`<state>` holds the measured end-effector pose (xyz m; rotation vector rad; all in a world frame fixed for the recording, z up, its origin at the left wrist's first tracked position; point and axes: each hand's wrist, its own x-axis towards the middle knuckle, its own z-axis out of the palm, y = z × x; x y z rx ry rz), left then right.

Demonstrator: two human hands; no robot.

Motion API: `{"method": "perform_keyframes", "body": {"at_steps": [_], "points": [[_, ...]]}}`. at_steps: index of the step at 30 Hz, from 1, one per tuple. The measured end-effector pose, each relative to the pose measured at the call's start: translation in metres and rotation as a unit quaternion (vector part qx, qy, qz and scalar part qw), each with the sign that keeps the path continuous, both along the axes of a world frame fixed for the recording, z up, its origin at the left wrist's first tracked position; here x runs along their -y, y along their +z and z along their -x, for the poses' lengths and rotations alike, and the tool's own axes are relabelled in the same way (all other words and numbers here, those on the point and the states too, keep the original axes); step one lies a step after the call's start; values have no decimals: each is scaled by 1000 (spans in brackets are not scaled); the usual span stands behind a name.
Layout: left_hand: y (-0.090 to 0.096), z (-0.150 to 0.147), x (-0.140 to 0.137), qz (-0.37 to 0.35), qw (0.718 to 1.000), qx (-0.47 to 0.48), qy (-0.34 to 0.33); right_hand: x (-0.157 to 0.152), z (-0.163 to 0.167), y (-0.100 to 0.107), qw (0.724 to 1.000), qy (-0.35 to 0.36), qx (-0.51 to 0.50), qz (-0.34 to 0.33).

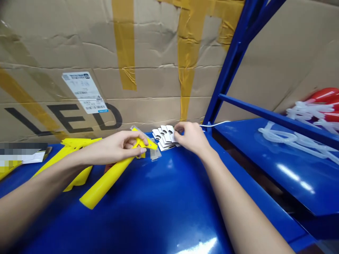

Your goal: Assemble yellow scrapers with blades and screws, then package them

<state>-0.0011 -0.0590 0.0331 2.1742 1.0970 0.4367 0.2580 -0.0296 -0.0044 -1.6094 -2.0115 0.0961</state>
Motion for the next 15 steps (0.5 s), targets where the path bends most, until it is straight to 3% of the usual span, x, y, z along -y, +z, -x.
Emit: {"method": "perform_keyframes", "body": {"at_steps": [6,15], "points": [[-6,-9,1,-1,1000,-14,-9,-6,5,-16,999,0,17,34],[-4,2,2,-4,1000,3,-1,-6,3,-14,997,17,40,65]]}}
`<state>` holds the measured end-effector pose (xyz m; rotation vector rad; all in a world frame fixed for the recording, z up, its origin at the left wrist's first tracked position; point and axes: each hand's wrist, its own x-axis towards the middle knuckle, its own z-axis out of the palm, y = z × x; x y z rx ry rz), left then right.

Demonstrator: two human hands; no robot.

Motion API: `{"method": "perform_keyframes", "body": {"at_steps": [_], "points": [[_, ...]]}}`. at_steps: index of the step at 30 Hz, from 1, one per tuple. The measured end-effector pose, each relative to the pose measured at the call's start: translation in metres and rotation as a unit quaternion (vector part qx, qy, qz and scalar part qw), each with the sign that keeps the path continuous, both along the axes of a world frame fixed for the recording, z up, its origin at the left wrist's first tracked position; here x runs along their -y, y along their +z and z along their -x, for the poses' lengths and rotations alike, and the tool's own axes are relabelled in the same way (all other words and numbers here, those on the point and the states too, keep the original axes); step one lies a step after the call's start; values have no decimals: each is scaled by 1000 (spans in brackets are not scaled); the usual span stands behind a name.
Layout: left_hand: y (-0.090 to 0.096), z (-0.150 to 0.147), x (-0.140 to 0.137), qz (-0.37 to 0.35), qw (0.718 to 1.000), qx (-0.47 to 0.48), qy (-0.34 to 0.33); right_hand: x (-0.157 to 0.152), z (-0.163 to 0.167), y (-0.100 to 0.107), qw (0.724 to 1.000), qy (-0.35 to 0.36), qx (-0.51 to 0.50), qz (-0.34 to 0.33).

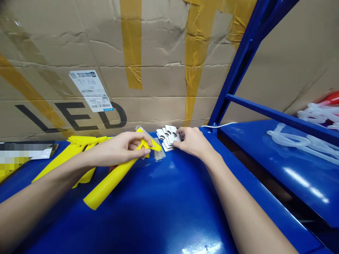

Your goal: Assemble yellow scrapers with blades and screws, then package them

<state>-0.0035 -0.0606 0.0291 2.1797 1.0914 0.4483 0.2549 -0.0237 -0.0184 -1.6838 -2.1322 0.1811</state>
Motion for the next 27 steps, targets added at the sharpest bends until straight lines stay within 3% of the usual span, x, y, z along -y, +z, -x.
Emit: {"method": "perform_keyframes", "body": {"at_steps": [5,11,16,21,24,27], "points": [[1,1,1,1,1000,9,-3,3,4,4,1000,2,29,-1],[6,2,3,11,1000,23,4,12,5,19,985,-77,117,-96],[6,22,7,77,991,99,47,24,23,29,972,-40,-22,-230],[2,58,13,119,969,159,146,34,44,28,950,-16,-120,-288],[-3,76,17,134,952,203,185,37,54,27,947,-8,-205,-246],[-8,86,21,137,932,251,222,38,66,24,934,37,-342,-96]]}}
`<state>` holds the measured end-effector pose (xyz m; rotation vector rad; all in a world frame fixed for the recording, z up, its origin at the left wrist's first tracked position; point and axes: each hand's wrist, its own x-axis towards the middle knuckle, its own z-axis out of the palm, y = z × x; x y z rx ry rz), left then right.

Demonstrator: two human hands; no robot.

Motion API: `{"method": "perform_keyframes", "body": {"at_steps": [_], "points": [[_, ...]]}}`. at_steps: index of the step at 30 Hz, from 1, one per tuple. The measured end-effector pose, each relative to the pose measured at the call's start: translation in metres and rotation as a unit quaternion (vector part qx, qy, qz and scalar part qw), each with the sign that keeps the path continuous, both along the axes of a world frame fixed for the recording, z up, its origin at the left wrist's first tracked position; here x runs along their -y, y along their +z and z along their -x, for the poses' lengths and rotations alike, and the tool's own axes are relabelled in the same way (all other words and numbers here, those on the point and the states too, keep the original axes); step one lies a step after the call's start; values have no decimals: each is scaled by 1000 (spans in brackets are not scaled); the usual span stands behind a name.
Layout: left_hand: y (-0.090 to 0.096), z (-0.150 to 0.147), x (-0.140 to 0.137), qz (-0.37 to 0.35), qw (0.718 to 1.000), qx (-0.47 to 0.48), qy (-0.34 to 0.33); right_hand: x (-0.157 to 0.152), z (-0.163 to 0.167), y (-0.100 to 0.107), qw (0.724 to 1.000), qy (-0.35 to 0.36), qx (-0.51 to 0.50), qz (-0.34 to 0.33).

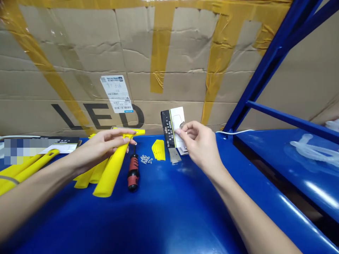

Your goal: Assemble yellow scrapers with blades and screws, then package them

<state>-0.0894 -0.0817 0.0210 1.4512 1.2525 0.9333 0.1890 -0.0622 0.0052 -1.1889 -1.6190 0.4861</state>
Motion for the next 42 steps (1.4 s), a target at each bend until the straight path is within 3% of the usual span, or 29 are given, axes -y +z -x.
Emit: {"method": "perform_keyframes", "body": {"at_steps": [2,5,11,14,17,19,22,25,27,30,34,37,40,42], "points": [[-2,3,2,-10,999,39,26,1,9,-5,993,82,-21,80],[-6,6,2,-74,992,91,53,2,18,-12,982,139,28,124],[-11,8,-6,-204,961,97,156,5,24,-15,968,213,-5,128],[-14,4,-5,-210,951,111,198,12,35,-18,971,219,1,102],[-18,-4,-1,-186,948,159,206,20,48,-25,979,176,-55,85],[-18,-10,3,-155,947,199,197,25,54,-31,987,138,-66,46],[-15,-19,8,-76,940,268,195,29,55,-37,994,85,-19,-67],[-10,-28,14,-2,935,301,186,30,49,-39,975,55,66,-204],[-10,-32,18,22,942,291,165,30,47,-37,959,49,128,-248],[-13,-35,21,7,962,251,106,30,46,-31,968,58,149,-193],[-14,-34,22,-66,974,213,46,25,46,-27,996,73,-7,-50],[-8,-27,16,-107,960,242,87,19,41,-26,997,55,-37,-37],[-2,-14,5,-64,949,263,163,18,35,-21,996,75,-2,-50],[0,-5,-1,-43,953,241,179,20,33,-15,994,111,-21,-7]]}}
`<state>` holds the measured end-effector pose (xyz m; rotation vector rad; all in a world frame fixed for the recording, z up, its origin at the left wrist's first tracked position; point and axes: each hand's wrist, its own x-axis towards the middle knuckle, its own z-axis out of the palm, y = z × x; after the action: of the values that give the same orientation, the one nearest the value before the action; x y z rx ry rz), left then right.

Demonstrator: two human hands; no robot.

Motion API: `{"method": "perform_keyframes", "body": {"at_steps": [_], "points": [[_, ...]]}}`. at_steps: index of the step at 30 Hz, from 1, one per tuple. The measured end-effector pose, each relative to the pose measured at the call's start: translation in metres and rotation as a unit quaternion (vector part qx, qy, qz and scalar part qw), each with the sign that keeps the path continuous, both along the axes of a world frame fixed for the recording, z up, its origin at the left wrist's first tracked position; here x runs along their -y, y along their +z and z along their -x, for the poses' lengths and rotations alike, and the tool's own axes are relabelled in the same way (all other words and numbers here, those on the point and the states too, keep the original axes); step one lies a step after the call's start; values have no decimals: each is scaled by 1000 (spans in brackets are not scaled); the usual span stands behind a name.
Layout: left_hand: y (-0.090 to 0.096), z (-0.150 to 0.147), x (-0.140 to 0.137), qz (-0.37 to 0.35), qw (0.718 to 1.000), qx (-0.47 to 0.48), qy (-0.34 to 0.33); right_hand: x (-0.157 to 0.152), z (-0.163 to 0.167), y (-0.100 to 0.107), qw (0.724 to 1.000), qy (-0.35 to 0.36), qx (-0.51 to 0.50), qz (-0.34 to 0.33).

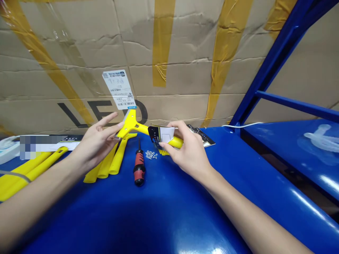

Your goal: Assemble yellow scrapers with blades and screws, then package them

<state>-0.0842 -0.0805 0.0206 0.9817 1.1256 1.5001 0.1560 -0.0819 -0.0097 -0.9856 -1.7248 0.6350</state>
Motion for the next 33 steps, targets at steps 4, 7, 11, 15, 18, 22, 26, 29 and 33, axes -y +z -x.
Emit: {"method": "perform_keyframes", "body": {"at_steps": [4,7,11,15,18,22,26,29,33], "points": [[1,9,-4,0,997,-38,-64,4,-3,14,966,129,-59,217],[4,9,-2,-11,995,-66,-73,6,-6,21,933,171,-73,309],[7,9,0,-13,995,-82,-53,5,-8,22,915,182,-94,347],[5,9,-1,-16,995,-80,-59,3,-6,20,923,186,-110,317],[4,5,1,-11,992,-92,-81,4,-5,19,947,162,-77,267],[3,0,6,6,987,-109,-119,7,-4,20,919,180,-92,338],[4,1,7,4,987,-116,-109,7,-4,20,898,180,-119,383],[4,3,5,-4,990,-99,-97,3,-5,19,882,160,-178,407],[2,5,2,3,991,-97,-97,3,-8,20,858,230,-205,410]]}}
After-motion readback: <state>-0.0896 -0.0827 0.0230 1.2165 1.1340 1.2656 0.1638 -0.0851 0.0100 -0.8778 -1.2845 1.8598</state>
